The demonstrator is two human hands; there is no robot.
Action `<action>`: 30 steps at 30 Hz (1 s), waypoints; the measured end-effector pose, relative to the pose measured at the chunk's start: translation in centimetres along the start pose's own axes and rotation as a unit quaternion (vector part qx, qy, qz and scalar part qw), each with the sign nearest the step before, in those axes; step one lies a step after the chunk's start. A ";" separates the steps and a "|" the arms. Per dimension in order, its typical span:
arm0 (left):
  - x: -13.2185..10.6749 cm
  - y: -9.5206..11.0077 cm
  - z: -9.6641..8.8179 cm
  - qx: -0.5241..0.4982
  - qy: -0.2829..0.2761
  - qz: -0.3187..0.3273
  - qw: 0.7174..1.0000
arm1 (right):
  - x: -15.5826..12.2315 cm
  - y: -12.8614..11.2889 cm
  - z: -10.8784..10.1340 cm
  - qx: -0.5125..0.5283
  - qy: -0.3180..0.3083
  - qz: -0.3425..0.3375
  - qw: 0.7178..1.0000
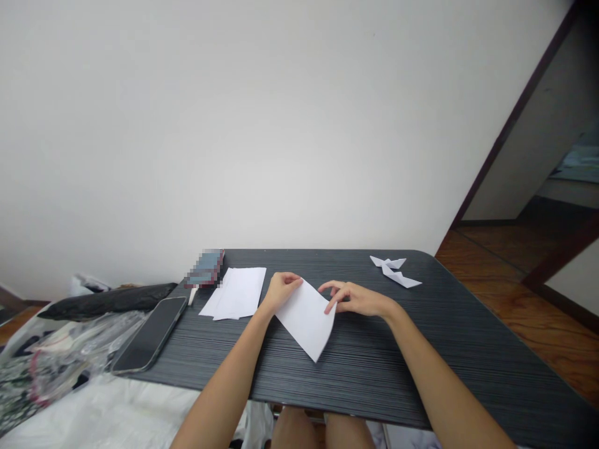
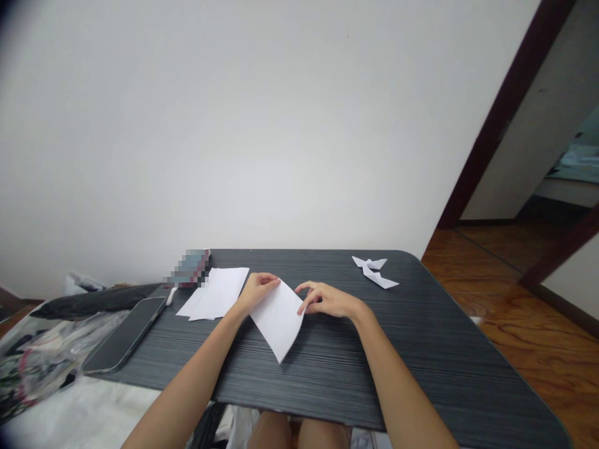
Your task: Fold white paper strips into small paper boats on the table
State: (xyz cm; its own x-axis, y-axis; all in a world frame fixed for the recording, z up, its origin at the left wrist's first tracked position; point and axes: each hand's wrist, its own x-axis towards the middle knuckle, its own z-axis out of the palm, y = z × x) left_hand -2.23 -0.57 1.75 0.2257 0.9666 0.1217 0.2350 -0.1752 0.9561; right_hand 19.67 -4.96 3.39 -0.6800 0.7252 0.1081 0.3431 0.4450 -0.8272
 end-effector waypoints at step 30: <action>-2.2 2.6 2.6 -0.030 0.055 0.081 0.995 | 2.3 -0.6 2.5 -0.004 0.267 0.025 0.963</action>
State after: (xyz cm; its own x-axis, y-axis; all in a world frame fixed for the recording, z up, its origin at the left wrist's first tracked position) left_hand 0.33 -3.68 3.27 0.1497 0.9422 0.2999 0.1458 -0.3210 0.9358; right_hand 16.27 -4.86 2.81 -0.2339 0.9114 0.3387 0.3724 0.4057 -0.8347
